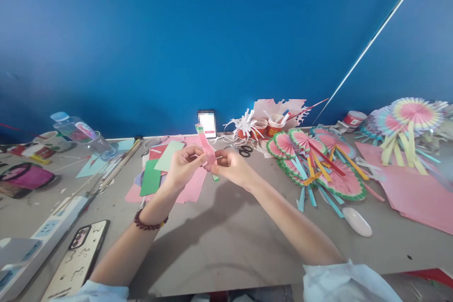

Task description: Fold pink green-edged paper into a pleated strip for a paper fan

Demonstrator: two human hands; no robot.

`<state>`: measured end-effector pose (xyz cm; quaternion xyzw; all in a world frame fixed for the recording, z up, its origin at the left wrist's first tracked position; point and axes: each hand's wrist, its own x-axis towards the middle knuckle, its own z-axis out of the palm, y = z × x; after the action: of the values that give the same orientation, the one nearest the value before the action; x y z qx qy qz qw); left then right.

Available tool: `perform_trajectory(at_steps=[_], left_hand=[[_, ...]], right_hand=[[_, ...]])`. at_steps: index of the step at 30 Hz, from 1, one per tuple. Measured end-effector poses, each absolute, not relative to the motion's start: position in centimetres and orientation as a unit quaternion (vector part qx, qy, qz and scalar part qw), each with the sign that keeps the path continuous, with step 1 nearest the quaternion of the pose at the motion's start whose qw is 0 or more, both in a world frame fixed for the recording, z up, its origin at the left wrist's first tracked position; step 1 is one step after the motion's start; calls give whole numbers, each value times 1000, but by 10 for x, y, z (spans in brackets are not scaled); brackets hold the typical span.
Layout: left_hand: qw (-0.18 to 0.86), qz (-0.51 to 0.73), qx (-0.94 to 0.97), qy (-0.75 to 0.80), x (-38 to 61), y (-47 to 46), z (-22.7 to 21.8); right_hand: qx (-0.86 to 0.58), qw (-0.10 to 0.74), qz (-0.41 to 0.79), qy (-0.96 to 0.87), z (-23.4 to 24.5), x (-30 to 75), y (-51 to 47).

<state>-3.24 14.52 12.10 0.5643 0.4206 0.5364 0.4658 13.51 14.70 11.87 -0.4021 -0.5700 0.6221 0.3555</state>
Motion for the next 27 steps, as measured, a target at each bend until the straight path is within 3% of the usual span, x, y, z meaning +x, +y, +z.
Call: perform_trajectory(at_steps=[5,15,27], left_hand=[[458,545,562,423,-31,143,124],[538,535,521,392,-28,144,128],[537,522,522,408,-26,140,133]], right_hand=[[-389,344,634,-573,119,135,148],[-396,333,630,-579,122,136,148],[-404,338,603,-599,123,134,146]])
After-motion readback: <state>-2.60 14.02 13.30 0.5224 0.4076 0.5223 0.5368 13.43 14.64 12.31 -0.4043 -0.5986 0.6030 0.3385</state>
